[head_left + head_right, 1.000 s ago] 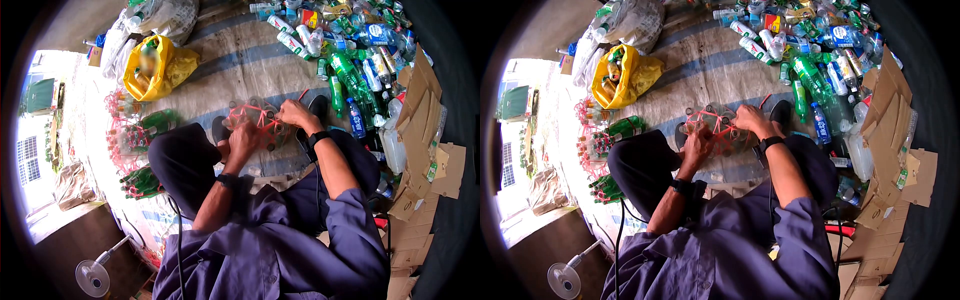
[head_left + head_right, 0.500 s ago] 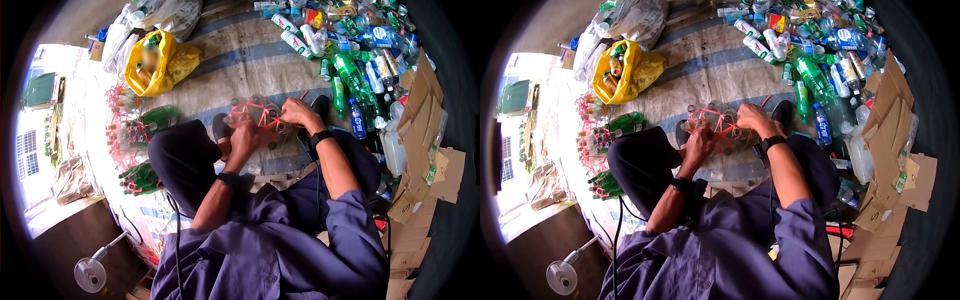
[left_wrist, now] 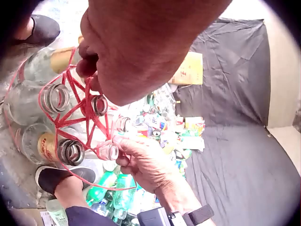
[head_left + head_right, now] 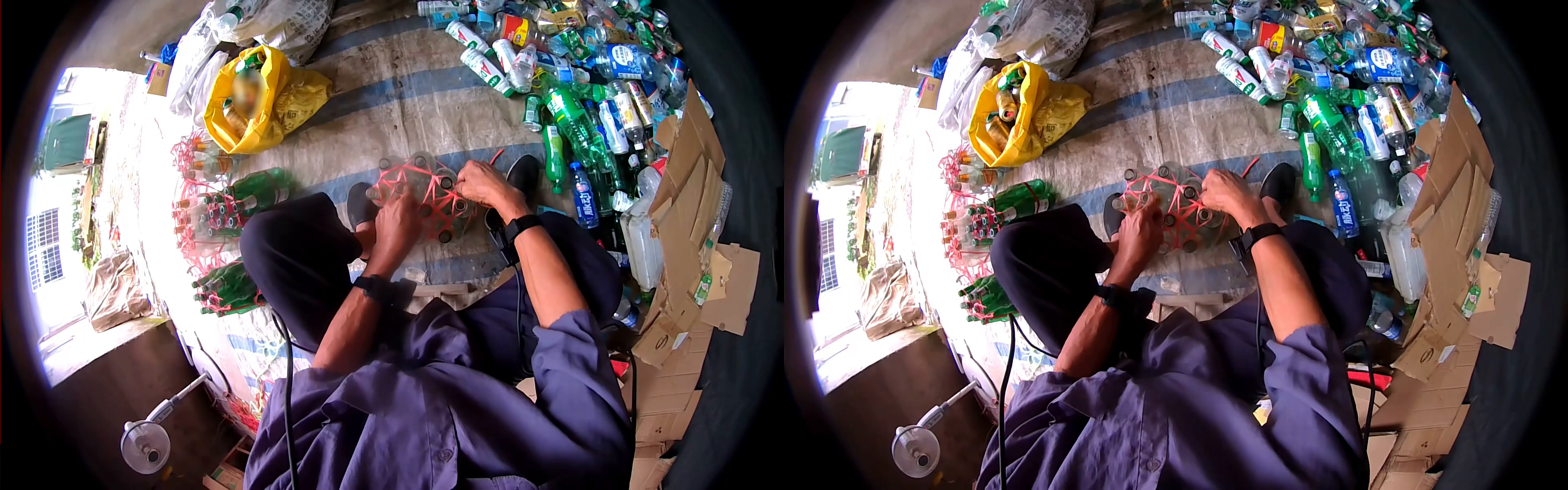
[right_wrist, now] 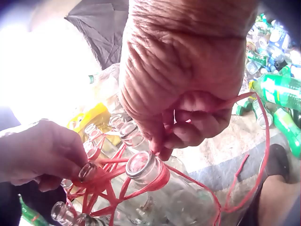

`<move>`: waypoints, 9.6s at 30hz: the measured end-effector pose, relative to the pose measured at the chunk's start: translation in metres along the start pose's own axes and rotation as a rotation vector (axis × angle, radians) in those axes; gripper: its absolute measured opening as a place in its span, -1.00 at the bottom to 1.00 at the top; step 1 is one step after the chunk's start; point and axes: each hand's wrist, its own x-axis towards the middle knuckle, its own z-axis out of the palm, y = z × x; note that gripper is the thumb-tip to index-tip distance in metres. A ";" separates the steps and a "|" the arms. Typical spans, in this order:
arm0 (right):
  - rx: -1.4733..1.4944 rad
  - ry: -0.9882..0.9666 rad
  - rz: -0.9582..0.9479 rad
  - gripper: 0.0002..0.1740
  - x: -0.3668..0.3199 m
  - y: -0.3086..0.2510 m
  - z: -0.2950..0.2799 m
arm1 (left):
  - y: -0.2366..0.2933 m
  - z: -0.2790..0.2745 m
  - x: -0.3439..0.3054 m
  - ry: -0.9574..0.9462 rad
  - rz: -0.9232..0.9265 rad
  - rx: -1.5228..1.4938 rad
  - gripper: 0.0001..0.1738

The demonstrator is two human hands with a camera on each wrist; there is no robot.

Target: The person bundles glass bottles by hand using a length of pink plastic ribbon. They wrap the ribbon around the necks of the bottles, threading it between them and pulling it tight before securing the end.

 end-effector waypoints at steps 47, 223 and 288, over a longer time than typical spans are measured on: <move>-0.177 0.373 0.040 -0.72 -0.009 0.054 0.011 | 0.030 0.025 0.021 -0.005 0.748 0.263 -0.28; 1.079 -0.002 0.279 -0.83 0.004 -0.085 0.079 | -0.024 -0.004 -0.057 -0.192 0.098 -0.573 -0.75; -0.134 0.061 -0.108 -0.77 -0.024 -0.149 -0.003 | -0.059 0.013 0.013 0.384 -0.021 -0.421 -0.85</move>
